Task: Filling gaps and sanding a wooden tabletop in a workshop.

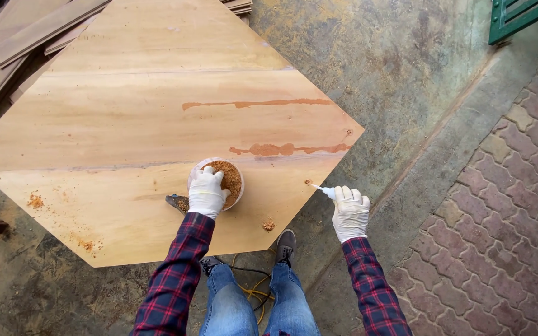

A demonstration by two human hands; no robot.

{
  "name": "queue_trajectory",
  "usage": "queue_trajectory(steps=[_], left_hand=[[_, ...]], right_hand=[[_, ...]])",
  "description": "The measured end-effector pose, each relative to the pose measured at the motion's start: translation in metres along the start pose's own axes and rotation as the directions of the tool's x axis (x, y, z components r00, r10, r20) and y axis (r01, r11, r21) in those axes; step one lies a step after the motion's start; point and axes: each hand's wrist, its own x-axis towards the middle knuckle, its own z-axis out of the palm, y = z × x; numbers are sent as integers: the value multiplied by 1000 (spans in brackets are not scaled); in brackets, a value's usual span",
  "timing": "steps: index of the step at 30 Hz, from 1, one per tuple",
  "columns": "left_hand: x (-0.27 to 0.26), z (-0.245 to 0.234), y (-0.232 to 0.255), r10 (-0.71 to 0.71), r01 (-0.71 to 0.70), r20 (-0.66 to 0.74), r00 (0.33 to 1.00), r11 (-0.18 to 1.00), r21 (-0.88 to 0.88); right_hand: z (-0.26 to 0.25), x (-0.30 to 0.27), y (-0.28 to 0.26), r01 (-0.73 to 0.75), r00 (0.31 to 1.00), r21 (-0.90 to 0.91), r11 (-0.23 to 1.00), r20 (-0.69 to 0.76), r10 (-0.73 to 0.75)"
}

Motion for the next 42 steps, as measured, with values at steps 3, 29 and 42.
queue_trajectory(steps=[3,29,42], left_hand=[[2,18,-5,-22,22,1,1000,999,35],[-4,2,113,37,-221,-277,960,708,-671],[9,132,176,48,-182,-245,968,808,-560]], right_hand=[[-1,1,1,9,999,30,999,-37,-8],[-29,-101,15,-412,880,590,694,61,471],[-20,-155,62,-524,811,579,625,114,574]])
